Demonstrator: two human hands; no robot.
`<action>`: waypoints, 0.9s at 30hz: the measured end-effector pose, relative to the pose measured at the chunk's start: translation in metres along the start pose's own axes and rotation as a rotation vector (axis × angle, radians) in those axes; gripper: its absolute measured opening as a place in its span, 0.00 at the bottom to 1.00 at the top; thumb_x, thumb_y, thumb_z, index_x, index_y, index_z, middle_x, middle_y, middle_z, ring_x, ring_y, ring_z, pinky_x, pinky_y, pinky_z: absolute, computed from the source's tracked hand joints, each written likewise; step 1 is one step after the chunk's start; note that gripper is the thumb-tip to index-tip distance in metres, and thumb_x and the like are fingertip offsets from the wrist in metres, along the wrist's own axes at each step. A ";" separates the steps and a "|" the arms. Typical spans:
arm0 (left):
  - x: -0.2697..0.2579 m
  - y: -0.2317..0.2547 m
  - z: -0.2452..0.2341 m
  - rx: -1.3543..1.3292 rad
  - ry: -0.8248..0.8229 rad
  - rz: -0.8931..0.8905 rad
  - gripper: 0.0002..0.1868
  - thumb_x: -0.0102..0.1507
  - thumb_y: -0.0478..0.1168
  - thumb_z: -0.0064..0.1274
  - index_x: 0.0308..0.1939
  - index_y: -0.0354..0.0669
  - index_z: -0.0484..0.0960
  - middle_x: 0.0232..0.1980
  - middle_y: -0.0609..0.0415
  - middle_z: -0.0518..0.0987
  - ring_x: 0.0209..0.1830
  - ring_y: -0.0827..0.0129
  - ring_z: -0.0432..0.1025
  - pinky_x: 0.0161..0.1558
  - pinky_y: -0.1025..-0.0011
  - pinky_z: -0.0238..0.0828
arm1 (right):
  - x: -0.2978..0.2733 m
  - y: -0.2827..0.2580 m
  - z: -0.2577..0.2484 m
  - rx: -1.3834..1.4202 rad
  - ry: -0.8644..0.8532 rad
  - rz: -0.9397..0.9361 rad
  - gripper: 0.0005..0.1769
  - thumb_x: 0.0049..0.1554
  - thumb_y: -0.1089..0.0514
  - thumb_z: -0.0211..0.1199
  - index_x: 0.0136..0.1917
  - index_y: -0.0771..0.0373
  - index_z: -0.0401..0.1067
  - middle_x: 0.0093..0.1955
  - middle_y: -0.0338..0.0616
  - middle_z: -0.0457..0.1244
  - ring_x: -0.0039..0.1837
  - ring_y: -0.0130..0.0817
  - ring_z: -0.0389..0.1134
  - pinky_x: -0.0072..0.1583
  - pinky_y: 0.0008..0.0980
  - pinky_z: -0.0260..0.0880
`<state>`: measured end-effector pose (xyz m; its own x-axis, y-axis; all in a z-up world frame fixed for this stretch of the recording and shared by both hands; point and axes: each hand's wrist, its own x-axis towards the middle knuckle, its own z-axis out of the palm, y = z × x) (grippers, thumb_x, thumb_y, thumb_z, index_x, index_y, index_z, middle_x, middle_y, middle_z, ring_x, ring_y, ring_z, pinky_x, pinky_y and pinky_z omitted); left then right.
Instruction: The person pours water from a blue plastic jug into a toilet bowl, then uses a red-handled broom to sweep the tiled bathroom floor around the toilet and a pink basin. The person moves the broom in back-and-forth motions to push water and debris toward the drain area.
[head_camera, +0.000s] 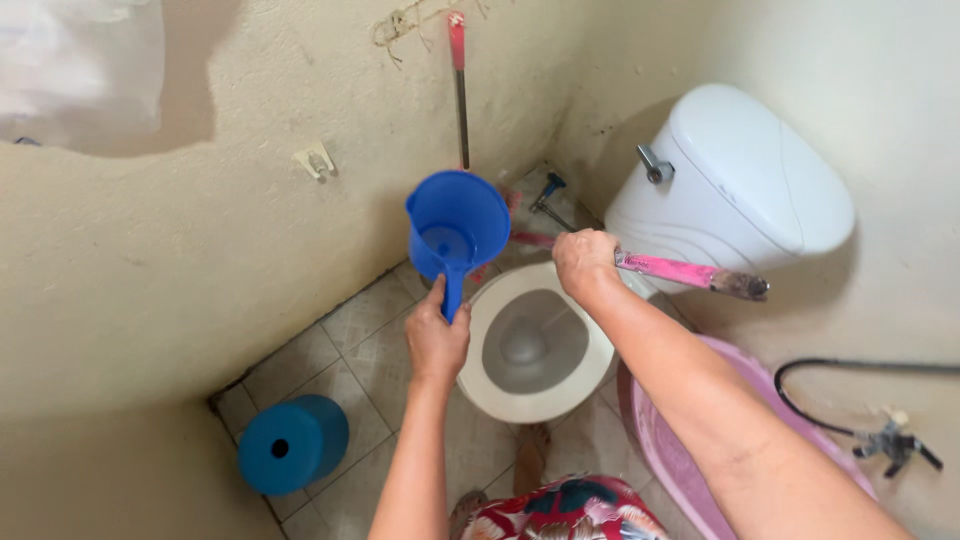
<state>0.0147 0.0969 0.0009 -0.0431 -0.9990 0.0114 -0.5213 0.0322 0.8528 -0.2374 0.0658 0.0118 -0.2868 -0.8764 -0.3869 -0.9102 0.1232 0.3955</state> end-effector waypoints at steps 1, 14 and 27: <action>-0.005 0.001 -0.009 -0.021 0.032 0.037 0.31 0.56 0.40 0.63 0.63 0.37 0.79 0.47 0.34 0.83 0.44 0.47 0.81 0.47 0.57 0.76 | -0.019 -0.005 0.000 0.017 0.056 0.004 0.15 0.59 0.56 0.62 0.60 0.58 0.74 0.56 0.45 0.71 0.59 0.42 0.73 0.51 0.51 0.75; -0.141 -0.012 -0.055 0.108 -0.158 0.164 0.31 0.56 0.42 0.64 0.63 0.40 0.80 0.43 0.38 0.84 0.34 0.54 0.79 0.42 0.59 0.76 | -0.276 -0.107 0.101 0.040 0.236 -0.181 0.28 0.51 0.52 0.61 0.63 0.65 0.69 0.47 0.42 0.69 0.48 0.36 0.72 0.38 0.40 0.72; -0.320 -0.008 0.034 0.197 -0.531 0.101 0.31 0.55 0.41 0.63 0.64 0.45 0.80 0.34 0.39 0.84 0.31 0.55 0.79 0.43 0.58 0.76 | -0.463 -0.046 0.309 0.225 -0.006 -0.137 0.19 0.56 0.55 0.58 0.58 0.65 0.72 0.44 0.42 0.68 0.48 0.37 0.72 0.45 0.43 0.70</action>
<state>0.0036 0.4173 -0.0279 -0.4965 -0.8400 -0.2191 -0.6393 0.1831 0.7469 -0.1552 0.6102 -0.0849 -0.1575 -0.8892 -0.4295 -0.9840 0.1046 0.1442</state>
